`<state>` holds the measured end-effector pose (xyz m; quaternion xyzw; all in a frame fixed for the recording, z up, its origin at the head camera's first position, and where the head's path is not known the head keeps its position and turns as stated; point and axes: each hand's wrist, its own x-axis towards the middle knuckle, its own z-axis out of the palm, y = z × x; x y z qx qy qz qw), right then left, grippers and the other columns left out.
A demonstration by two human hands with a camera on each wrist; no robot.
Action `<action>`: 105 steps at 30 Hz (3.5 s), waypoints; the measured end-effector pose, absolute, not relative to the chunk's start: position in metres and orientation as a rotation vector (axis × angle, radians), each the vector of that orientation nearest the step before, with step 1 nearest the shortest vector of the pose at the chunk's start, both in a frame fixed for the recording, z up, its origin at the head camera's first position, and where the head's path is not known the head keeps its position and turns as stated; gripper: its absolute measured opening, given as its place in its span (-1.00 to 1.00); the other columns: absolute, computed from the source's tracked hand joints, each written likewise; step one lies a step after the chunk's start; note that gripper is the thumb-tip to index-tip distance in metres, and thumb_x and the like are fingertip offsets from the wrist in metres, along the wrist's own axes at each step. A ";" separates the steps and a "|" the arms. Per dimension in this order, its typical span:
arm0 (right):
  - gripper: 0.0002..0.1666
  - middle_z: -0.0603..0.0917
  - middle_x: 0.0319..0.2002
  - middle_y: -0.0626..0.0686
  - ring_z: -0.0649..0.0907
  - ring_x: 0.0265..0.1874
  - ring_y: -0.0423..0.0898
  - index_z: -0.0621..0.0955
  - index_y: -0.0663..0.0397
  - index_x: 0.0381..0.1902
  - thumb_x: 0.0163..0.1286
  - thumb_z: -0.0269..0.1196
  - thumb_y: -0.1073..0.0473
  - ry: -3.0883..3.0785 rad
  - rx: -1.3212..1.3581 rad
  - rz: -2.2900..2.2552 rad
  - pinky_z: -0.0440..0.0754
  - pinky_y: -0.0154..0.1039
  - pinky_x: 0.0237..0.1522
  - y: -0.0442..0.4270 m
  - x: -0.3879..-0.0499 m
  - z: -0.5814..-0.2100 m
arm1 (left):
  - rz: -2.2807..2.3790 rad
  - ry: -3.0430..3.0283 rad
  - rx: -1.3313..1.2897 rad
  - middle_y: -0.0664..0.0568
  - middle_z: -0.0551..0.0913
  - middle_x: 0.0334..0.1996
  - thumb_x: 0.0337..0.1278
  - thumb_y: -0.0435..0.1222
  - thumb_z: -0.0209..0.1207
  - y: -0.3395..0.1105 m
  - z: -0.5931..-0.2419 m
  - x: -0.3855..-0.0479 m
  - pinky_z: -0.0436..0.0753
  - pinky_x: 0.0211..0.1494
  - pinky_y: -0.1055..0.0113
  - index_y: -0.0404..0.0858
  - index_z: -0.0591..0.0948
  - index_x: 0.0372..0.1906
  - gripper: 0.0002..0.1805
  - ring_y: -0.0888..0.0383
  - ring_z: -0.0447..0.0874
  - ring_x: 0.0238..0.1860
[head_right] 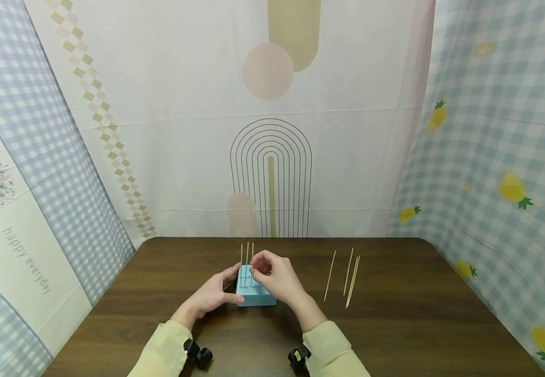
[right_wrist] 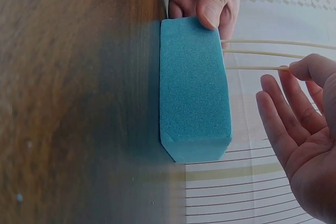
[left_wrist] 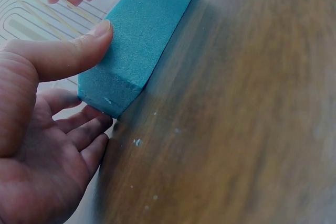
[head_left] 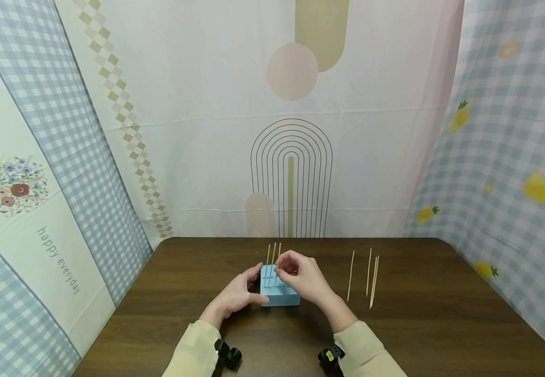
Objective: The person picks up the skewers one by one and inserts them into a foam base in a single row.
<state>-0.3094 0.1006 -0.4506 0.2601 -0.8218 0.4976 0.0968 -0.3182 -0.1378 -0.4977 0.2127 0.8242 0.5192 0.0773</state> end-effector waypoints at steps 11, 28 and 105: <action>-0.87 0.77 -0.27 -0.14 0.72 -0.31 -0.17 0.70 -0.02 -0.14 0.45 0.43 0.30 -2.429 0.794 1.455 0.72 -0.29 -0.18 0.100 -0.312 -0.443 | 1.556 2.479 0.646 -0.34 0.22 0.63 0.12 -0.28 0.55 -0.140 -0.494 -0.321 0.21 0.60 -0.23 -0.40 0.16 0.69 0.12 -0.32 0.19 0.61; -0.83 0.79 -0.20 -0.09 0.75 -0.20 -0.13 0.71 0.05 -0.06 0.45 0.43 0.31 -2.461 0.761 1.475 0.73 -0.24 -0.11 0.105 -0.310 -0.442 | 1.564 2.482 0.639 -0.35 0.23 0.62 0.12 -0.28 0.55 -0.143 -0.495 -0.317 0.22 0.59 -0.26 -0.40 0.17 0.68 0.12 -0.33 0.21 0.60; -0.37 0.59 -0.19 0.31 0.67 -0.45 -0.11 0.49 0.61 0.10 0.03 0.43 0.56 -2.747 -0.453 1.641 0.79 -0.22 -0.31 0.315 -0.331 -0.475 | 1.537 2.466 0.657 -0.39 0.25 0.61 0.09 -0.32 0.57 -0.139 -0.500 -0.313 0.22 0.58 -0.26 -0.44 0.16 0.68 0.13 -0.34 0.21 0.60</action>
